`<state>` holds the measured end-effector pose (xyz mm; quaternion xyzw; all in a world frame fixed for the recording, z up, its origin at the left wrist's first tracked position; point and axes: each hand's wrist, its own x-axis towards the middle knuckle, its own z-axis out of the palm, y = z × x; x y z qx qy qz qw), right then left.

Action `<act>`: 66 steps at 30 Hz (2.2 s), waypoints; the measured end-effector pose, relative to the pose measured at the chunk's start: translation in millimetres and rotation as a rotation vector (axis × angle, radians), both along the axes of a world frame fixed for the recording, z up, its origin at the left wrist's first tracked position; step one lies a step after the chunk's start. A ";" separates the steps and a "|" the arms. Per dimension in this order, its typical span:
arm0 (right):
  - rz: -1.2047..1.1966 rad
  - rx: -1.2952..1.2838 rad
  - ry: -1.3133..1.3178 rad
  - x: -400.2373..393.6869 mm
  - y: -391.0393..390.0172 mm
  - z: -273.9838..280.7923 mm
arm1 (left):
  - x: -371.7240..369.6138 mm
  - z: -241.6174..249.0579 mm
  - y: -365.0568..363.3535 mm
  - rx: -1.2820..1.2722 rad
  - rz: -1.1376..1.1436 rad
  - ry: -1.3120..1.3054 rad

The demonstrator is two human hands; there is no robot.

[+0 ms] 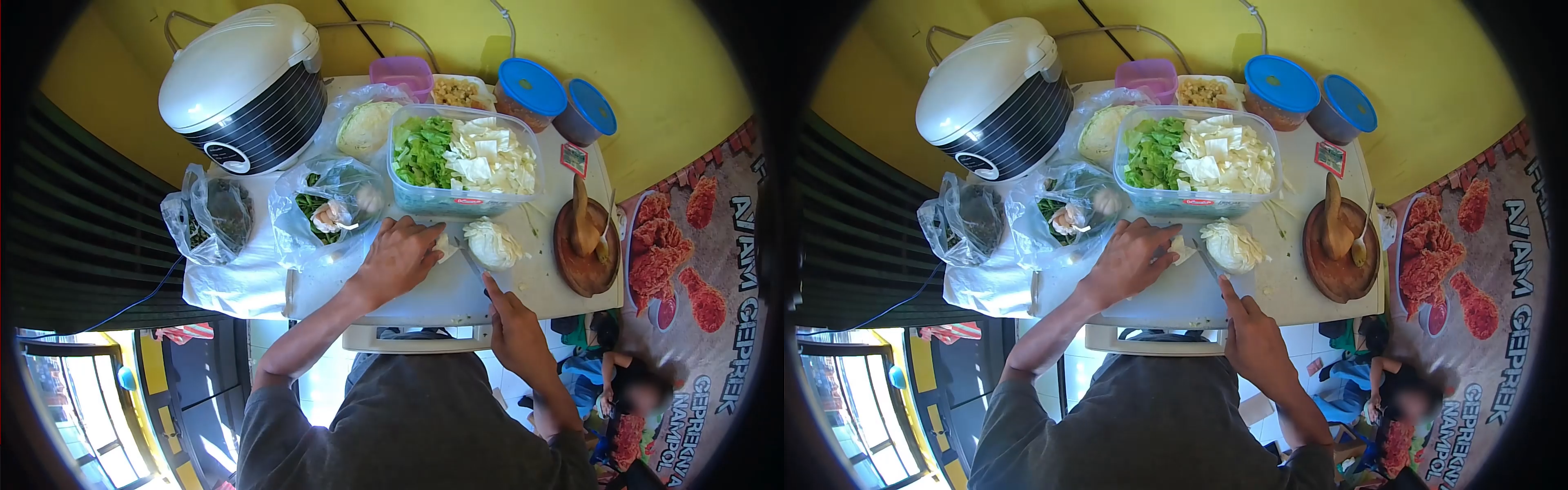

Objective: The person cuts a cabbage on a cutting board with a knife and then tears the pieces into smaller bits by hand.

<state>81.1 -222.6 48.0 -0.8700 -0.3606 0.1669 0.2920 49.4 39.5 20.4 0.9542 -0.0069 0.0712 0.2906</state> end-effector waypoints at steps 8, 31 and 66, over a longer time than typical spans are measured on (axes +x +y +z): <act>0.035 0.077 -0.026 8.3 -1.1 -14.0 | 1.8 -0.1 -1.1 0.108 -0.064 -0.057; 0.067 0.110 -0.002 15.0 -1.6 -21.2 | 62.1 87.6 5.4 -0.284 -0.023 -0.399; 0.059 0.013 0.029 15.1 2.7 -13.3 | -32.9 22.3 26.8 -0.077 -0.054 0.045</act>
